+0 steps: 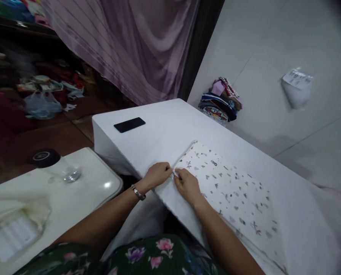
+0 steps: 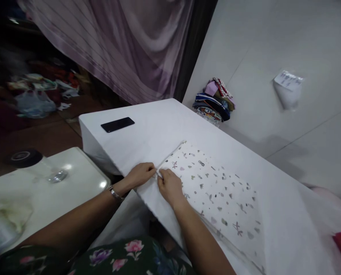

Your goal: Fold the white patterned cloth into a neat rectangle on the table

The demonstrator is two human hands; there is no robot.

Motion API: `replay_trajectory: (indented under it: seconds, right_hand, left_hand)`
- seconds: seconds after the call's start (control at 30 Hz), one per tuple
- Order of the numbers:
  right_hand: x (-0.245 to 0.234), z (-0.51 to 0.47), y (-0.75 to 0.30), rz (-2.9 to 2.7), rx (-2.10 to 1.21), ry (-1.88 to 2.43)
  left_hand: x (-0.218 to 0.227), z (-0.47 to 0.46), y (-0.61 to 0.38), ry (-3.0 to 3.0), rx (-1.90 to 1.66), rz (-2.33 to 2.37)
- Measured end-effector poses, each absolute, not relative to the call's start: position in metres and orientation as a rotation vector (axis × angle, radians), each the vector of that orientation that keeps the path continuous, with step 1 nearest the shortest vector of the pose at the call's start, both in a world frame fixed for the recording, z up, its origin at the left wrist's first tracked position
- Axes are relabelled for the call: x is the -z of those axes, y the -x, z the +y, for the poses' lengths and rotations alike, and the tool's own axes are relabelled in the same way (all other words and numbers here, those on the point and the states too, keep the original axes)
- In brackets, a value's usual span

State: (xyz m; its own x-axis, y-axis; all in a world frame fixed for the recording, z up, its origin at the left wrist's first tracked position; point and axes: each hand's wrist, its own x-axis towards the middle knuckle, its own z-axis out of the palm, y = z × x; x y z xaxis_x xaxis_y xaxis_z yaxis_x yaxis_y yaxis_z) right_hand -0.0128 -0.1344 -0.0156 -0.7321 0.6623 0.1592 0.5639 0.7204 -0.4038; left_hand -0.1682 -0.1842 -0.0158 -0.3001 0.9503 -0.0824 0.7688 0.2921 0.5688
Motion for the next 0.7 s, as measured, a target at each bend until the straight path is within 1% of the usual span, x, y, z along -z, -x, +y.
replay_trajectory:
  seconds: [0.27,0.43,0.53,0.7]
  right_hand:
    - [0.019,-0.139,0.014,-2.725,-0.321,0.949]
    - [0.017,-0.145,0.008,-2.710,-0.346,0.830]
    - [0.017,-0.145,0.005,-2.670,-0.382,0.807]
    - [0.019,-0.144,0.009,-2.698,-0.352,0.804]
  left_hand:
    - [0.012,-0.177,0.169,-1.551,-0.590,2.155]
    - [0.011,-0.176,0.168,-1.578,-0.490,2.207]
    - [0.002,-0.171,0.168,-1.640,-0.445,2.223]
    - [-0.017,-0.136,0.151,-1.838,-0.621,2.226]
